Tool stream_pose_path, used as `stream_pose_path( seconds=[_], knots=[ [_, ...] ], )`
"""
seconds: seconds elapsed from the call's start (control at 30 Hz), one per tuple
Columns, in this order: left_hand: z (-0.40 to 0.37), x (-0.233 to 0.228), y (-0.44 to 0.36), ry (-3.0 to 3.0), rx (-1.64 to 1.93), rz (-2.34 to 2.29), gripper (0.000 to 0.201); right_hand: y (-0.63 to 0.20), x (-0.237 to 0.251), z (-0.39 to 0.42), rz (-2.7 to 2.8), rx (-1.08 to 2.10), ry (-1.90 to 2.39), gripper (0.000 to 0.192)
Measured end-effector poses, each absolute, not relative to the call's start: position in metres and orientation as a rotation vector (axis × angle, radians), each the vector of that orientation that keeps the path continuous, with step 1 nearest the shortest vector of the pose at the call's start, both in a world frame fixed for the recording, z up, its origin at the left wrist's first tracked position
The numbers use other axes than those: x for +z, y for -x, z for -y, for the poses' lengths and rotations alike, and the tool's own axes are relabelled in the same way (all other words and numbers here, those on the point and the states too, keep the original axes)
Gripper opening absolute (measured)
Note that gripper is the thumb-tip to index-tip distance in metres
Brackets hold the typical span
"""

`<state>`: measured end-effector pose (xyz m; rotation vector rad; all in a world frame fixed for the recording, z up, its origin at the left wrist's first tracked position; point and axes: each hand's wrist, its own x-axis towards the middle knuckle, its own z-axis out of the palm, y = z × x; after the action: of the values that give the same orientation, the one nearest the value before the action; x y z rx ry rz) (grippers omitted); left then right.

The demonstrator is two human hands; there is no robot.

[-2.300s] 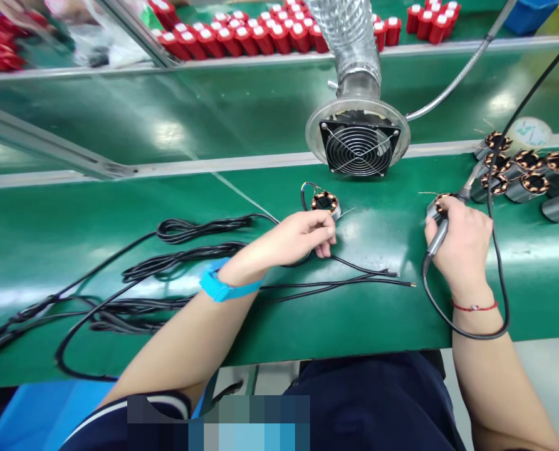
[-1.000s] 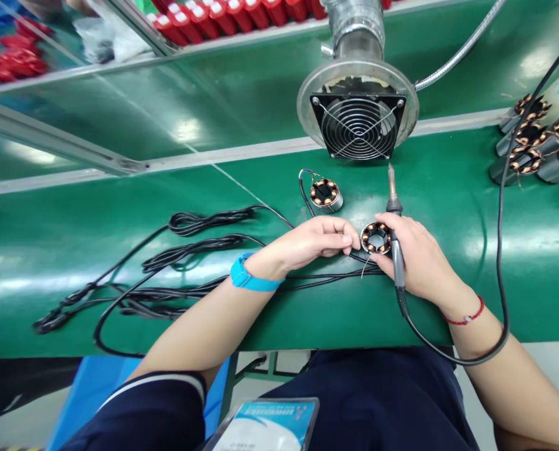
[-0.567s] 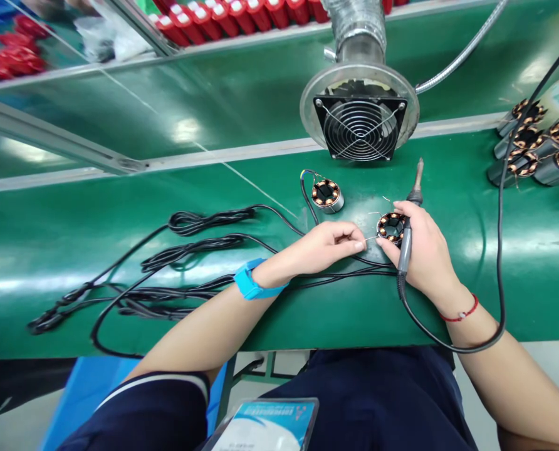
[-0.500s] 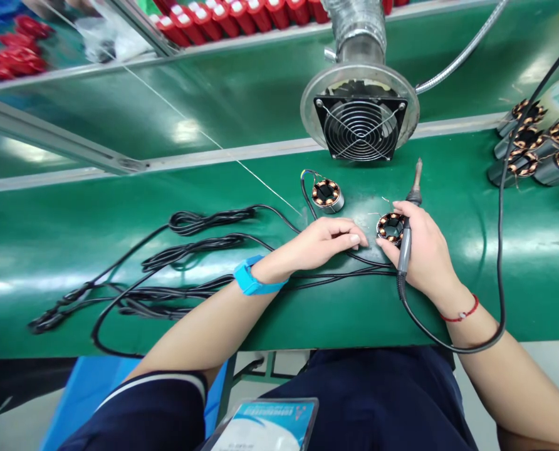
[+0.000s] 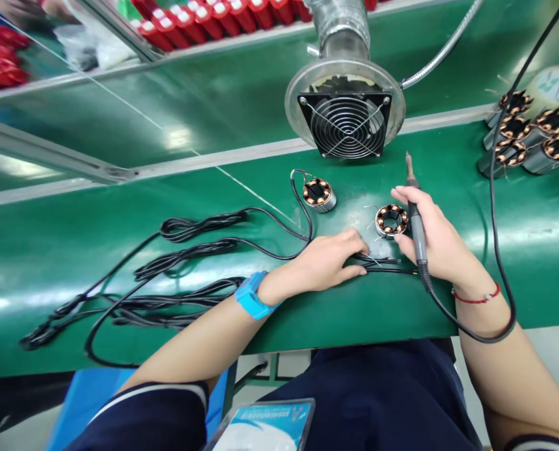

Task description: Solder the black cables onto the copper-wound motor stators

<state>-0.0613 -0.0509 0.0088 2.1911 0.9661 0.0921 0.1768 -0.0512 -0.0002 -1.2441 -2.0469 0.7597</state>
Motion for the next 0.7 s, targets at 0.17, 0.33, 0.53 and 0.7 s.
stream_pose_path(
  seconds=[0.17,0.33,0.53,0.7],
  knots=[
    [0.054,0.016,0.058,-2.247,0.045,-0.937,0.013,-0.174,0.007,0.054,1.898,0.580,1.201,0.054],
    [0.046,0.025,0.064,-1.832,0.426,-0.925,0.010,-0.153,0.007,0.064,1.669,0.667,1.063,0.039],
    [0.043,0.024,0.068,-1.508,0.534,-0.942,0.019,-0.140,0.007,0.070,1.480,0.955,0.946,0.044],
    [0.043,0.024,0.066,-1.507,0.524,-0.946,0.019,-0.141,0.006,0.070,1.482,1.006,0.987,0.043]
  ],
)
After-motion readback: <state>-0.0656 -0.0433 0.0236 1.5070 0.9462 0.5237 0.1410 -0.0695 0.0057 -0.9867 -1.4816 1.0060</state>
